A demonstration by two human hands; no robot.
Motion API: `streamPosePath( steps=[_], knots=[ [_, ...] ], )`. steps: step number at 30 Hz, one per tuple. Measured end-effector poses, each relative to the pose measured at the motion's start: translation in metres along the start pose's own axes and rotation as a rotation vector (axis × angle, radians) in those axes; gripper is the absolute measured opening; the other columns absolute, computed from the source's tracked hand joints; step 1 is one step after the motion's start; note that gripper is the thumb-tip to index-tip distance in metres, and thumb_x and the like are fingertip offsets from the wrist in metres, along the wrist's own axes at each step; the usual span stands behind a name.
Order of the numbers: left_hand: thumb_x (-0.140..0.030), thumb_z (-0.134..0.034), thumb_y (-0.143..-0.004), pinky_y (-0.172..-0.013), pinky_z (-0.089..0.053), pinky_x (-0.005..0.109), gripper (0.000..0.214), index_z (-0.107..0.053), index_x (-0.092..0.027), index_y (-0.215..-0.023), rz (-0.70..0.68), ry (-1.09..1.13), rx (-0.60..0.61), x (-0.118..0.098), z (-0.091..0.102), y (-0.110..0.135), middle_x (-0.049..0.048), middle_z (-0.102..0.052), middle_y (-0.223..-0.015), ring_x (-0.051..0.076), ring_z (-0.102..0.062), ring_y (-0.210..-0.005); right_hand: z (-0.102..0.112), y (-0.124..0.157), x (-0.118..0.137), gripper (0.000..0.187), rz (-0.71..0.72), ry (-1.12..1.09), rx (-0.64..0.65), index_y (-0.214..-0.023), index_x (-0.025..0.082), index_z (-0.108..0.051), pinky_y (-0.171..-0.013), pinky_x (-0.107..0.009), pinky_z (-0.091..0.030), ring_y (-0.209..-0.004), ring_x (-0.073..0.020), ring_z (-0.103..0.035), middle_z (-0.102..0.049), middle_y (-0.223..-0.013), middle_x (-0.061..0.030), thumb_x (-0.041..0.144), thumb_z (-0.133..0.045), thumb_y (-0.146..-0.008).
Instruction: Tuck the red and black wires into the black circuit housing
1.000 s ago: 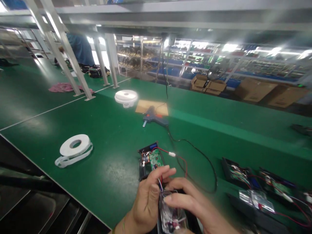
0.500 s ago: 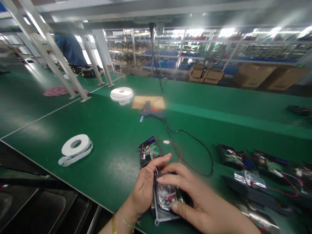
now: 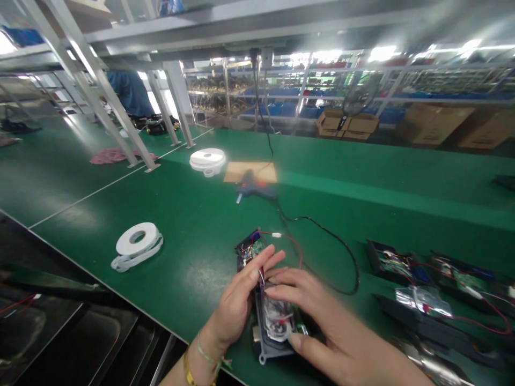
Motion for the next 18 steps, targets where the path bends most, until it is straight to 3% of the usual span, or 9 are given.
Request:
streamPosePath(
  steps=[3,6,8,11,14,18],
  knots=[
    [-0.067,-0.065,-0.091,-0.125,-0.030,0.050,0.079,-0.038,-0.034,-0.157,-0.023,-0.156,0.111,-0.005,0.002,0.002,0.0083,-0.041,-0.164,0.035,-0.038,-0.150,0.007,0.000,0.002,0.059,-0.012,0.068,0.004,-0.152,0.043,-0.043,-0.121,-0.053,-0.032,-0.146,-0.0293,-0.034,-0.044,-0.156,-0.0023,0.031,-0.063,-0.098],
    [-0.065,-0.087,-0.070,-0.122,-0.034,0.056,0.109,-0.029,-0.041,-0.159,-0.001,-0.311,0.179,-0.009,0.005,0.002,0.0084,-0.033,-0.167,0.039,-0.045,-0.145,0.015,-0.006,0.005,0.042,-0.057,0.066,0.032,-0.147,0.044,-0.051,-0.116,-0.052,-0.037,-0.139,-0.0285,-0.041,-0.054,-0.146,-0.0027,0.041,-0.053,-0.105],
    [-0.059,-0.091,-0.069,-0.123,-0.031,0.059,0.112,-0.028,-0.042,-0.159,0.007,-0.395,0.182,-0.010,0.007,0.002,0.0087,-0.037,-0.166,0.039,-0.045,-0.145,0.021,-0.014,0.007,0.033,-0.093,-0.002,0.015,-0.139,0.042,-0.060,-0.111,-0.047,-0.041,-0.129,-0.0255,-0.051,-0.063,-0.134,-0.0024,0.043,-0.049,-0.108],
    [-0.059,-0.092,-0.068,-0.125,-0.026,0.058,0.115,-0.026,-0.037,-0.160,-0.005,-0.427,0.177,-0.012,0.007,0.001,0.0105,-0.045,-0.161,0.037,-0.041,-0.148,0.027,-0.031,0.005,0.028,-0.188,-0.109,-0.111,-0.114,0.031,-0.073,-0.098,-0.039,-0.047,-0.109,-0.0217,-0.064,-0.073,-0.114,-0.0020,0.042,-0.048,-0.107],
    [-0.061,-0.090,-0.069,-0.127,-0.026,0.052,0.119,-0.021,-0.031,-0.162,-0.045,-0.457,0.161,-0.013,0.005,0.002,0.0110,-0.044,-0.162,0.035,-0.039,-0.149,0.024,-0.049,0.000,0.021,-0.327,-0.009,-0.149,-0.092,0.024,-0.075,-0.093,-0.038,-0.047,-0.103,-0.0231,-0.067,-0.078,-0.107,-0.0027,0.034,-0.057,-0.099],
    [-0.066,-0.087,-0.070,-0.124,-0.032,0.051,0.127,-0.010,-0.027,-0.164,-0.071,-0.585,0.121,-0.012,0.005,0.004,0.0145,-0.043,-0.161,0.036,-0.039,-0.149,0.017,-0.064,-0.007,0.023,-0.483,0.106,-0.105,-0.084,0.022,-0.078,-0.086,-0.039,-0.045,-0.093,-0.0249,-0.068,-0.081,-0.093,-0.0031,0.026,-0.057,-0.092]
  ],
)
Point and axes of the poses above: each hand's wrist, its own y-axis away from the middle knuckle, its own z-axis out of the back of the hand, x = y × z, the point moved 4 cm from there along -y, towards the middle knuckle
